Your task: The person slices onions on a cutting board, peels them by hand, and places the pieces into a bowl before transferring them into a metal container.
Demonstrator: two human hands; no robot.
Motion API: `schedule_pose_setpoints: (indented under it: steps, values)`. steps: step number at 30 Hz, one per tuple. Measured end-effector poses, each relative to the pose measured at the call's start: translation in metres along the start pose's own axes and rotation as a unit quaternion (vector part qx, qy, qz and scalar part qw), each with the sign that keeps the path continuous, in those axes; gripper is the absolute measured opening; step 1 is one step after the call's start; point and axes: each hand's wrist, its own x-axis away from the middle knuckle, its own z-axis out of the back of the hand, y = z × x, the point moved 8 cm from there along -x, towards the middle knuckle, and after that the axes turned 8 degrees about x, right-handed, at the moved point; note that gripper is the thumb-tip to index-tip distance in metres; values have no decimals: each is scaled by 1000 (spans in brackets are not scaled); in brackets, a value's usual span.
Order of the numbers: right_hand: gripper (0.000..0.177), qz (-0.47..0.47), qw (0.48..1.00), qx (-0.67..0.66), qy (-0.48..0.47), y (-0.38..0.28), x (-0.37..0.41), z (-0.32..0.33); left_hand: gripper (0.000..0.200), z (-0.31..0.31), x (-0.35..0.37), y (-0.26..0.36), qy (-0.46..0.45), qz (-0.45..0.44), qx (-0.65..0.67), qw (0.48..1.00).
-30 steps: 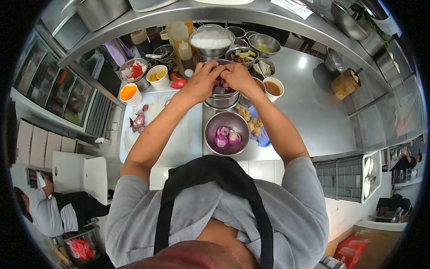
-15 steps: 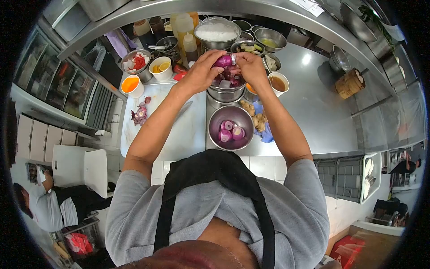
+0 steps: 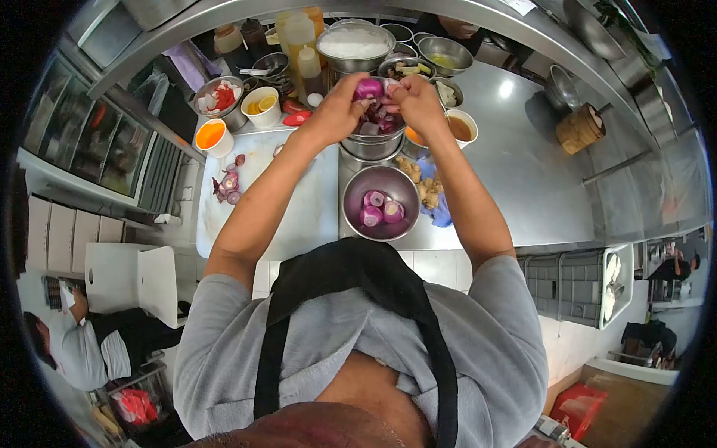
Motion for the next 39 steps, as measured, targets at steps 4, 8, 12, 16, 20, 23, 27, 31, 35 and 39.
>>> schedule_pose_setpoints:
  steps: [4,8,12,16,20,23,27,31,35,39]
  values:
    - [15,-8,991,-135,0,-23,11,12,45,6,0,-18,6,141,148,979]
    - [19,16,999,-28,11,-8,8,16,44,6,2,-18,5,176,279,944]
    - [29,77,988,129,-22,15,-8,7,44,6,2,-26,-12,204,316,927]
    - [44,136,976,167,4,-8,1,-4,41,7,-1,-25,29,194,430,881]
    - [47,129,989,73,-24,-12,5,-15,35,5,-3,-14,36,258,471,843]
    - [45,136,990,38,-9,-24,6,-15,34,3,-3,-14,11,290,421,859]
    - [46,142,989,-48,15,-30,6,-9,40,8,-6,-9,15,278,501,819]
    - [51,199,980,23,-15,-22,11,-19,36,7,-5,-13,31,270,572,774]
    - [57,198,973,118,-5,-30,18,-24,43,3,3,-12,36,313,492,812]
    - [56,210,965,155,-9,-34,23,-25,49,0,6,-12,22,309,450,837]
